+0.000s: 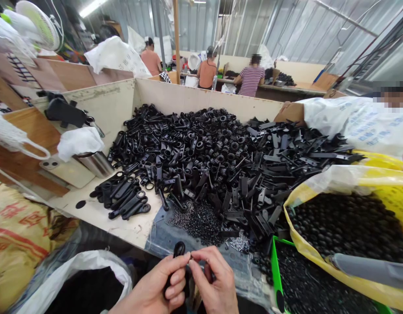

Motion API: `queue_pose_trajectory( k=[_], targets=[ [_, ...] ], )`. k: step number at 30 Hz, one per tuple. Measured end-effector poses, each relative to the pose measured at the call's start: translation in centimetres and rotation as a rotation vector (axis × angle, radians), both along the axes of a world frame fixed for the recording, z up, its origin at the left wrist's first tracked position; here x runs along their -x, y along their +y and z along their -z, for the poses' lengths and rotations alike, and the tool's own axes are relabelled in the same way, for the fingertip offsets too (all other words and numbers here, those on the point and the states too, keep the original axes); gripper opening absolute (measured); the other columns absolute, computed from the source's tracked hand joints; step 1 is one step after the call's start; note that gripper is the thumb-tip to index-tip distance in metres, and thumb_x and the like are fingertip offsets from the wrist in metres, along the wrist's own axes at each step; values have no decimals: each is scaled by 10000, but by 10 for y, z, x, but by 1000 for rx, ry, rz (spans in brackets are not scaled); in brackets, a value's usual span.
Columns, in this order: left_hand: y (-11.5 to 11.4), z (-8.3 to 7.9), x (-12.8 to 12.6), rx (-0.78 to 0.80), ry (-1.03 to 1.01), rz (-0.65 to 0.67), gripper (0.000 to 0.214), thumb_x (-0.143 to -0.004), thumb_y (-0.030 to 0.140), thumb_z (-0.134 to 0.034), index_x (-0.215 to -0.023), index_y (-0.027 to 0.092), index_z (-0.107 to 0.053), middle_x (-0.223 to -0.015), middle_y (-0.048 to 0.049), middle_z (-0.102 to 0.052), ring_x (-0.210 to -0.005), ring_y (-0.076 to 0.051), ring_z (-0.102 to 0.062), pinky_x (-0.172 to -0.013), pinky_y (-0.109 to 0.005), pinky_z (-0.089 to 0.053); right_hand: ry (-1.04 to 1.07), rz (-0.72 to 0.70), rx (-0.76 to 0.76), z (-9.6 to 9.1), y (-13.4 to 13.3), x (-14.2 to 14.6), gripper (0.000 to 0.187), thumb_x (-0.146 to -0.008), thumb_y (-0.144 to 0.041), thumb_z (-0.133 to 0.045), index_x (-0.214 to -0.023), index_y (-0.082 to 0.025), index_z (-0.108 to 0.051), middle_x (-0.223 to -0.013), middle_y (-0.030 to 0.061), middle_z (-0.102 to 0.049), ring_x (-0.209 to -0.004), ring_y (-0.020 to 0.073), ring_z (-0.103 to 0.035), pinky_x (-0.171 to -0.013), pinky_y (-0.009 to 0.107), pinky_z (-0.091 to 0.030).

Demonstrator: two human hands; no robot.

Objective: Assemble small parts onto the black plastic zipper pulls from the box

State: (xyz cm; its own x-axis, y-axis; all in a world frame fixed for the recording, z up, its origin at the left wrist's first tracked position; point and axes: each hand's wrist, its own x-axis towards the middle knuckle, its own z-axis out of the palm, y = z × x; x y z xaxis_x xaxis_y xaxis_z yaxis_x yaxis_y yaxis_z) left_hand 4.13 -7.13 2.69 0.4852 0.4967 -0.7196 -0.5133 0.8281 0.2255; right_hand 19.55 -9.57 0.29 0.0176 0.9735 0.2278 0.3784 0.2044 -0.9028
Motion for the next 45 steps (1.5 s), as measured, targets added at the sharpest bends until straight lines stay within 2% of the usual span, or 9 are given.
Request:
queue_pose_trajectory(
  k=[5,9,11,16,23,30,37,40,45],
  targets=[
    [-2,-5,4,-152,-45,77,203,-702,224,-780,-806,176,-613,-507,60,-579,-404,-58,-430,-455,-204,-280,55,74,46,4,-1,-3,130,-920,-334,-690,-892,-210,-718,-800,15,-662,-531,119,-537,-492,200,-451],
    [-4,-2,12,-294,-17,181,368,-678,138,-669,-1042,147,-616,-649,4,-674,-474,-90,-529,-514,-243,-363,106,106,35,3,0,-5,155,-918,-352,-681,-864,-207,-699,-756,1,-636,-529,122,-533,-478,199,-441],
    [-6,4,13,-358,38,201,396,-693,175,-696,-1073,135,-595,-686,-6,-683,-504,-99,-557,-532,-249,-370,52,34,7,-1,1,-5,107,-926,-292,-665,-868,-210,-700,-774,6,-651,-517,115,-521,-465,200,-424],
    [-12,14,13,-335,229,189,777,-689,267,-740,-1371,127,-398,-694,26,-668,-552,-138,-591,-571,-273,-386,-94,-120,-123,-7,6,-3,86,-924,-174,-625,-940,-214,-699,-815,20,-680,-564,127,-565,-487,212,-426],
    [-9,4,17,-598,363,346,295,-808,337,-617,-1046,165,-591,-671,33,-613,-623,-123,-556,-630,-258,-412,-128,-135,-108,-8,9,-2,100,-940,-154,-611,-967,-219,-682,-858,19,-678,-658,137,-633,-569,210,-476],
    [-13,13,19,-634,522,418,285,-914,357,-539,-1122,172,-600,-679,40,-580,-643,-131,-542,-673,-267,-428,-146,-214,-68,-5,1,-4,158,-1021,-173,-525,-977,-209,-672,-800,19,-662,-711,151,-665,-671,238,-508],
    [-5,1,28,-957,764,527,204,-990,370,-469,-973,223,-610,-737,35,-630,-733,-144,-569,-732,-245,-445,-276,-262,-215,-10,0,-4,225,-1024,-158,-486,-1152,-196,-667,-786,20,-694,-639,133,-681,-599,200,-529],
    [0,0,28,-1016,761,517,239,-1010,380,-443,-976,214,-612,-675,45,-620,-694,-140,-566,-721,-239,-441,-361,-264,-241,-15,0,-5,260,-1036,-192,-466,-1188,-205,-676,-805,35,-706,-656,144,-701,-601,198,-552],
    [0,9,27,-932,620,411,338,-981,510,-487,-973,202,-626,-647,49,-588,-594,-127,-497,-617,-229,-412,-371,-228,-113,-23,-7,-14,323,-1050,-234,-448,-1342,-244,-587,-933,44,-717,-801,157,-743,-707,200,-601]
  ],
)
